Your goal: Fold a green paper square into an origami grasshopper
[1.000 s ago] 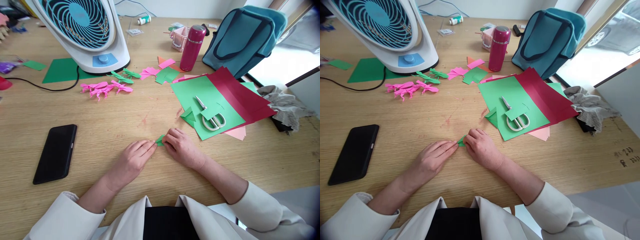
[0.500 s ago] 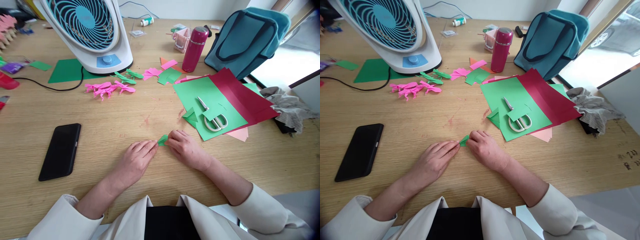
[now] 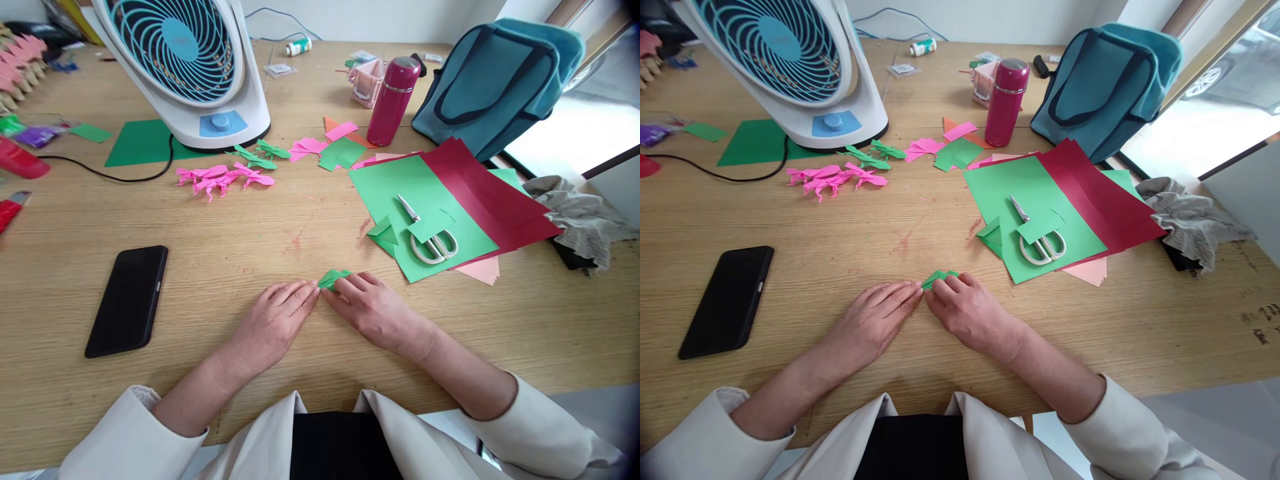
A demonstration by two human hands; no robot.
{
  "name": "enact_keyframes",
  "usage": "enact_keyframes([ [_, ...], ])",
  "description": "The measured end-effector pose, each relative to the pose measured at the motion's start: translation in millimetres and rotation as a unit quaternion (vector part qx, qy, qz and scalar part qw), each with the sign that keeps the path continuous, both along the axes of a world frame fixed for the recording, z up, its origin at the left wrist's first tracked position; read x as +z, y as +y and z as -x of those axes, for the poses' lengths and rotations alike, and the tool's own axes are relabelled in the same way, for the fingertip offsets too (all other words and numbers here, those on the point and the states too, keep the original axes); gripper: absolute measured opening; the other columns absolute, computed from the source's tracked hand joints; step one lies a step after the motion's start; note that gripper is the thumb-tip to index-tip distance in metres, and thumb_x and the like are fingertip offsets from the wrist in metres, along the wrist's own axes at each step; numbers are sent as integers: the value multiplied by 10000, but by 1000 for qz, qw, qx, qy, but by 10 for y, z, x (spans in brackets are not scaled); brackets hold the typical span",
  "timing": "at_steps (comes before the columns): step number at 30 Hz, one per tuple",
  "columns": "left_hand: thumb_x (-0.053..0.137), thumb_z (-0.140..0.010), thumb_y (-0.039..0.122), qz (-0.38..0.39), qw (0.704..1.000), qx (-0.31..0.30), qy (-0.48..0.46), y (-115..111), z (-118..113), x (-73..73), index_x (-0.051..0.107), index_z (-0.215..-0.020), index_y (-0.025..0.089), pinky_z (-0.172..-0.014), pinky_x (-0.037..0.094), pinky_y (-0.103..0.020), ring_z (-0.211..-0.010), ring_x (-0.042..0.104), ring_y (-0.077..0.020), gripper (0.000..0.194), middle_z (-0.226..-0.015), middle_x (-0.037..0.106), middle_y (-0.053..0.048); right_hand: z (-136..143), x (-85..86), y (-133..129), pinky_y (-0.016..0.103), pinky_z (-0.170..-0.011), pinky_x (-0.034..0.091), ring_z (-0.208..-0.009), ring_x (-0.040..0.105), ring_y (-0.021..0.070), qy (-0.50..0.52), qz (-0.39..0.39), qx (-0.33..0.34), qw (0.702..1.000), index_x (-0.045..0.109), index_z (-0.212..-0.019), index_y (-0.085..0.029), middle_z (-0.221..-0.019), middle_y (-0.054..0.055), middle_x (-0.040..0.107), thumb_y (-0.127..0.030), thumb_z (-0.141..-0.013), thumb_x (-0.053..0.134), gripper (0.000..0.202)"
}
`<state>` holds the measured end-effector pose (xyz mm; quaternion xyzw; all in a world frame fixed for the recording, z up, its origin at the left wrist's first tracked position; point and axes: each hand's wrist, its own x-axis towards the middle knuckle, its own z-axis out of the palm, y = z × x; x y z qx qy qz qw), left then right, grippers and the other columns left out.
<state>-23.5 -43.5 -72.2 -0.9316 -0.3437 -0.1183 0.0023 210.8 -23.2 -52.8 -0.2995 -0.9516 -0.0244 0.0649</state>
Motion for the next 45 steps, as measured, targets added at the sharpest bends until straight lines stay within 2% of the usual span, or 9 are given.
enact_keyframes([
  [6, 426, -948, 58, -3, 1000, -3, -1, 3, -8, -5, 522, -1368, 137, -1006, 476, -425, -1266, 538, -255, 438, -1398, 582, -122, 6, 32, -58, 368, -664, 364, -815, 492, 223, -12, 11, -27, 999, 641, -1047, -129, -953, 101, 600, -104, -950, 471, 197],
  [11, 450, -946, 73, -16, 1000, -18, 15, 18, -7, 36, 525, -1357, 89, -988, 480, -418, -1238, 546, -260, 418, -1383, 593, -137, -1, 71, -88, 364, -634, 360, -774, 489, 223, -23, 4, -50, 998, 663, -906, -125, -883, 99, 600, -92, -923, 503, 164],
  [16, 452, -923, 45, -21, 999, -18, 17, 1, -23, 77, 520, -1363, 94, -1001, 471, -428, -1250, 541, -266, 448, -1392, 583, -147, -19, 80, -96, 363, -633, 373, -788, 496, 233, -25, 30, -77, 996, 660, -921, -118, -913, 115, 604, -54, -883, 520, 158],
  [22, 491, -944, 152, -2, 999, 48, -14, 4, -169, 53, 501, -1370, 92, -967, 484, -437, -1169, 591, -274, 430, -1322, 626, -158, -45, 82, -74, 358, -656, 396, -807, 508, 226, -26, 68, -83, 994, 643, -957, -122, -943, 112, 597, -67, -870, 543, 143],
  [25, 539, -933, 217, 9, 997, 76, -18, 25, -268, 11, 432, -1426, 75, -1018, 450, -453, -1250, 539, -299, 524, -1418, 547, -186, -55, 85, -64, 360, -662, 399, -810, 517, 224, -29, 72, -82, 994, 640, -978, -125, -959, 107, 598, -81, -880, 536, 150],
  [28, 572, -923, 263, 28, 997, 73, 3, 34, -326, -12, 429, -1430, 68, -1059, 410, -479, -1326, 469, -322, 562, -1482, 489, -174, -65, 96, -58, 361, -678, 409, -822, 527, 224, -30, 83, -79, 993, 641, -981, -124, -978, 108, 602, -99, -892, 535, 140],
  [35, 573, -927, 441, 60, 994, 73, 48, 9, -325, 6, 392, -1471, 107, -1104, 352, -485, -1402, 388, -328, 663, -1551, 406, -142, -43, 117, -99, 361, -675, 433, -857, 539, 236, -48, 86, -90, 991, 649, -1026, -110, -1010, 121, 612, -96, -885, 535, 182],
  [39, 534, -924, 540, 70, 993, 78, 60, -1, -326, -3, 361, -1494, 122, -1134, 303, -499, -1448, 314, -345, 728, -1583, 353, -123, 10, 105, -161, 365, -636, 447, -846, 535, 248, -68, 60, -115, 989, 646, -1086, -90, -1014, 142, 613, -95, -870, 537, 242],
  [45, 512, -919, 578, 98, 988, 91, 78, -6, -342, 1, 302, -1531, 151, -1160, 266, -501, -1481, 250, -332, 776, -1608, 305, -105, 67, 87, -232, 363, -626, 468, -851, 543, 249, -99, 40, -158, 982, 630, -1182, -77, -1062, 156, 605, -61, -855, 516, 347],
])
